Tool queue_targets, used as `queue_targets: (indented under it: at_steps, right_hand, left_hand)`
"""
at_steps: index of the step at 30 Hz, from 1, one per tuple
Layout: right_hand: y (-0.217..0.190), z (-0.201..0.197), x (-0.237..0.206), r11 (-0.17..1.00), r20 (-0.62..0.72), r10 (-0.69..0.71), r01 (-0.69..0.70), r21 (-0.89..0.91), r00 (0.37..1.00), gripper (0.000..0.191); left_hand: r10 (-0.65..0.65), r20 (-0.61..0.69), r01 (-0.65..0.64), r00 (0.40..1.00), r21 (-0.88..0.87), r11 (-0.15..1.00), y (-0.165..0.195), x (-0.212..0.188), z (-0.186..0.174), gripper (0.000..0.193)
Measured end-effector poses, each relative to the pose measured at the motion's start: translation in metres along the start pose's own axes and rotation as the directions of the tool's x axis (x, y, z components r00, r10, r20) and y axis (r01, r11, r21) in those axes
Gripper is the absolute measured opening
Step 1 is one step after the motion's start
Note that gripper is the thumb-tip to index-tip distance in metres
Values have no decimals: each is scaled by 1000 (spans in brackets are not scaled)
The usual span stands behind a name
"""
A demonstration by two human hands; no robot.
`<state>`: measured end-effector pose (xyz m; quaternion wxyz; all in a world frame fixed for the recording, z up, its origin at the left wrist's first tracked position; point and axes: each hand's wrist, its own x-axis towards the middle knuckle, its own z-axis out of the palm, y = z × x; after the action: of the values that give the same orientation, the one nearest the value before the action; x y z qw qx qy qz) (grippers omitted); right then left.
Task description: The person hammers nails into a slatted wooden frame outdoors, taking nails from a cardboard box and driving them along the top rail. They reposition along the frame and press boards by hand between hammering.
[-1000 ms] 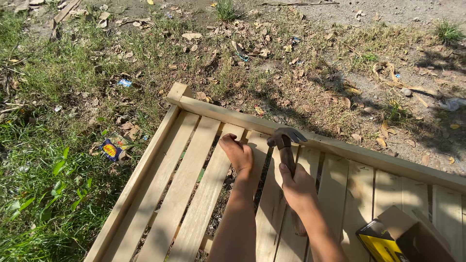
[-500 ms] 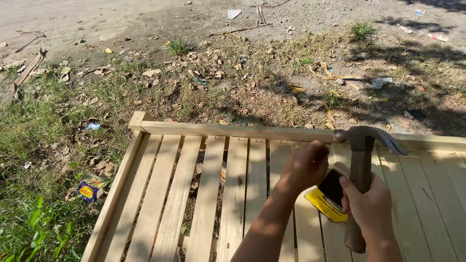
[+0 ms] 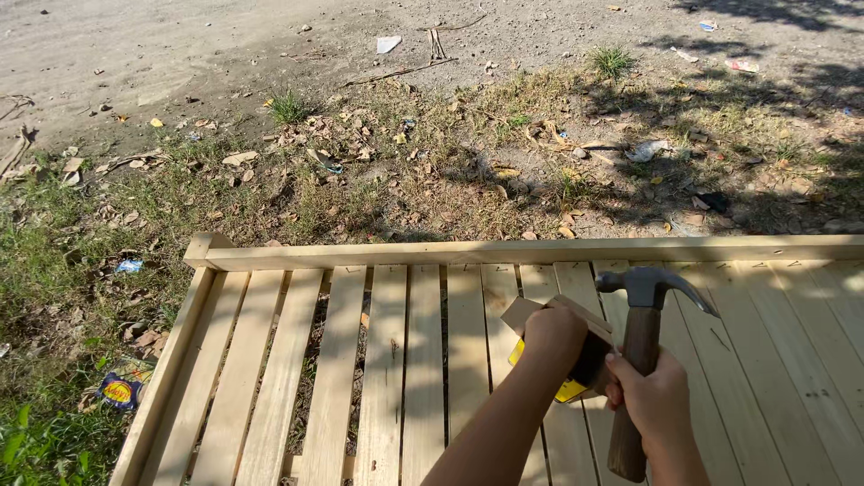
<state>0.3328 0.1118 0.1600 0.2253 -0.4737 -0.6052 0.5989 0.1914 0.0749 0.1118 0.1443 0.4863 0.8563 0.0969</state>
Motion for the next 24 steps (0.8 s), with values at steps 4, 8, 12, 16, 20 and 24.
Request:
queue_targets:
  at_steps: [4, 8, 12, 16, 20, 24]
  right_hand:
    - [10, 4, 6, 995, 74, -61, 66, -75, 995, 18]
    - [24, 13, 18, 985, 96, -85, 98, -142, 992, 19]
    - [36, 25, 37, 975, 124, -185, 198, -101, 975, 19]
    - [41, 32, 47, 972, 119, -226, 231, -36, 967, 20]
    - [32, 40, 38, 959, 150, -282, 282, 23, 948, 16]
    - [15, 59, 18, 943, 107, -325, 313, 115, 940, 17]
  left_hand:
    - [1, 123, -16, 992, 118, 993, 14, 3, 16, 24]
    - [19, 135, -31, 991, 85, 996, 14, 4, 4, 25]
    - [70, 2, -70, 998, 34, 997, 1, -2, -6, 25]
    - [75, -77, -78, 994, -36, 996, -8, -9, -8, 29]
    - [63, -121, -75, 991, -100, 992, -18, -15, -8, 31]
    - [32, -355, -145, 934, -296, 944, -32, -29, -9, 24]
